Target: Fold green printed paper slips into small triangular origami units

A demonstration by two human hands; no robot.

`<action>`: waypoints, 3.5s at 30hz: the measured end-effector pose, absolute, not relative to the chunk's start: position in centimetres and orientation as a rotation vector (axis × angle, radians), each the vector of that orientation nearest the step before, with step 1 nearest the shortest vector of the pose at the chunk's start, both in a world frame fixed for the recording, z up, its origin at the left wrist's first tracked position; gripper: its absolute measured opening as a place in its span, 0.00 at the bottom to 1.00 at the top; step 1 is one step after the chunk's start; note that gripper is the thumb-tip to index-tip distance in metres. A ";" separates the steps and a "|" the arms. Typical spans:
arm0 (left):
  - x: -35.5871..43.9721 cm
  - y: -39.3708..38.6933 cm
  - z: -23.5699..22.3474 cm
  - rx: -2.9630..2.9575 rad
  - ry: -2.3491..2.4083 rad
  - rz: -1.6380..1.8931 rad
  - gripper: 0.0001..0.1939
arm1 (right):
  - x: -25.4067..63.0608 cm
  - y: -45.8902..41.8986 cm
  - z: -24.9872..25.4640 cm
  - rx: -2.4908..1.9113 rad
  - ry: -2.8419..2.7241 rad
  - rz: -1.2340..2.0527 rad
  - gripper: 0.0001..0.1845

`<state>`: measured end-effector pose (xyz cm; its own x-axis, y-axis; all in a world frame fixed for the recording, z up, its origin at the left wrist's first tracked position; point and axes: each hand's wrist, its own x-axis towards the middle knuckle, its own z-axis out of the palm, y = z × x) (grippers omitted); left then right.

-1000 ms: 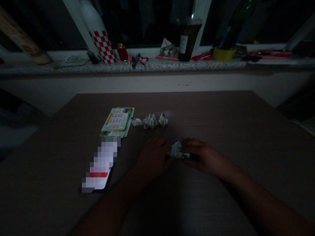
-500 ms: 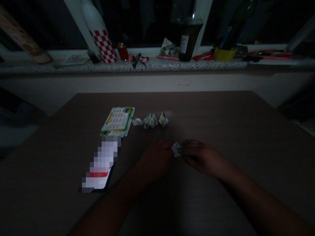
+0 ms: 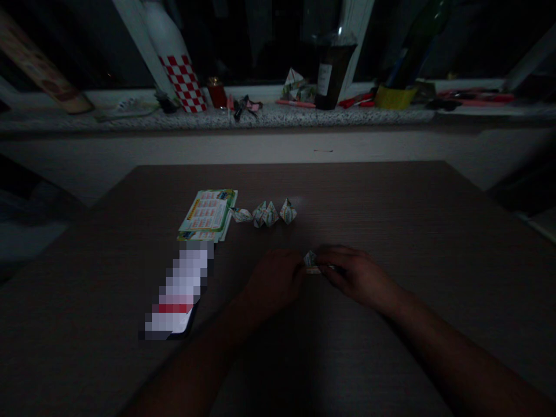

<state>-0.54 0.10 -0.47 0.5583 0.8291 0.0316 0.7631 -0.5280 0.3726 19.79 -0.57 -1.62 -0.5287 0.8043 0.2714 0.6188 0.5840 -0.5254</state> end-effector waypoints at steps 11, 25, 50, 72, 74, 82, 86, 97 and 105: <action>0.6 0.1 -0.4 2.545 1.473 0.130 0.09 | 19.3 -0.2 -2.1 -1.134 -2.316 0.477 0.09; 0.9 0.7 0.5 2.510 1.482 0.014 0.11 | 18.7 -0.4 -2.0 -1.163 -2.250 0.459 0.07; 1.1 0.8 0.8 2.425 1.550 0.019 0.18 | 21.7 0.3 -2.3 -1.122 -2.130 0.935 0.21; -2.1 1.7 0.9 2.215 1.618 0.043 0.12 | 21.4 0.1 -2.0 -1.170 -2.123 0.888 0.21; -2.1 1.6 0.8 2.229 1.590 0.065 0.11 | 21.1 0.1 -2.0 -1.178 -2.113 0.853 0.20; -1.9 1.1 0.6 2.271 1.504 0.151 0.08 | 19.1 -0.1 -2.1 -1.246 -2.298 0.471 0.20; -2.0 0.9 0.5 2.307 1.480 0.221 0.07 | 19.0 -0.2 -2.4 -1.265 -2.278 0.482 0.19; -1.3 0.6 0.0 2.284 1.410 0.453 0.08 | 18.6 -0.5 -3.4 -1.167 -1.555 1.065 0.13; -0.4 0.2 0.2 1.821 1.398 0.718 0.11 | 18.7 -0.5 -2.0 -1.084 -1.260 1.181 0.17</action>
